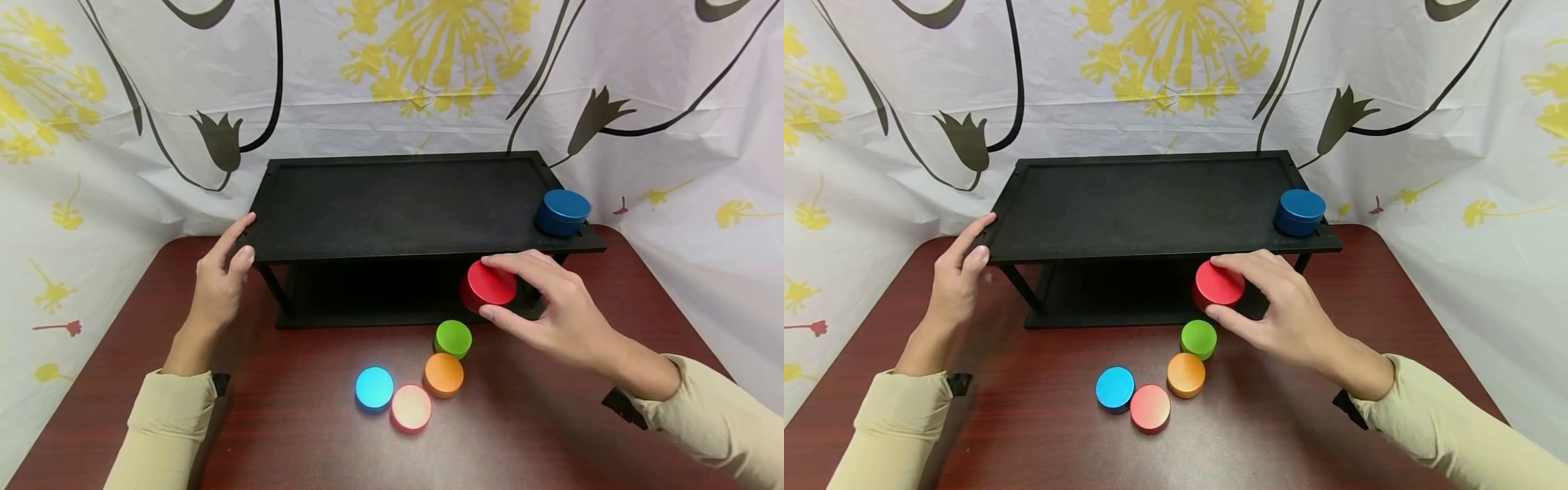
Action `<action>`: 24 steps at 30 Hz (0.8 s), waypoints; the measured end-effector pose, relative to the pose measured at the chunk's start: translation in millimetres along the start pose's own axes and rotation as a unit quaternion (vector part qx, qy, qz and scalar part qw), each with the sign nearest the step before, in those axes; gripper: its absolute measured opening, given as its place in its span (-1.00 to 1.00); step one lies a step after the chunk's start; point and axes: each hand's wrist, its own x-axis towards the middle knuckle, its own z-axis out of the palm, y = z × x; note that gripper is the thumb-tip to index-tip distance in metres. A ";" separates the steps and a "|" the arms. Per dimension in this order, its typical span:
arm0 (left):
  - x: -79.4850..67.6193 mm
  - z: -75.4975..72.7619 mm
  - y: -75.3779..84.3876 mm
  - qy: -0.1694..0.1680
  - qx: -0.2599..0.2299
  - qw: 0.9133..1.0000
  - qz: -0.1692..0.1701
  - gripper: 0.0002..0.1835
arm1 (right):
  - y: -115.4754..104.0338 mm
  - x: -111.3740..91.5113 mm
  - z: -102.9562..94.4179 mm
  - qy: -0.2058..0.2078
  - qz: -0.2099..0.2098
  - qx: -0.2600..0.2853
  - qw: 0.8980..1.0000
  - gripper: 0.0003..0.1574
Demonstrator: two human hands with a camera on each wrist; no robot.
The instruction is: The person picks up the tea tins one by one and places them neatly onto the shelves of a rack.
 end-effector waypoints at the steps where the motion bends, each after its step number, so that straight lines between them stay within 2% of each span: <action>1: 0.0 0.1 0.2 -0.001 0.000 1.000 0.000 -0.51 | 0.4 0.5 -1.2 0.001 0.002 -0.002 1.000 -0.17; 8: 0.7 0.2 1.7 -0.001 0.001 1.000 0.001 -0.50 | 4.0 5.2 -8.5 0.017 0.010 -0.027 0.999 -0.21; 15: 0.2 0.1 1.0 -0.002 0.001 1.000 0.002 -0.50 | 11.5 14.8 -12.5 0.046 -0.008 -0.021 0.999 -0.20; 24: -0.2 -0.3 1.5 -0.002 0.002 1.000 0.002 -0.50 | 19.2 21.2 -16.2 0.063 -0.001 -0.031 0.998 -0.21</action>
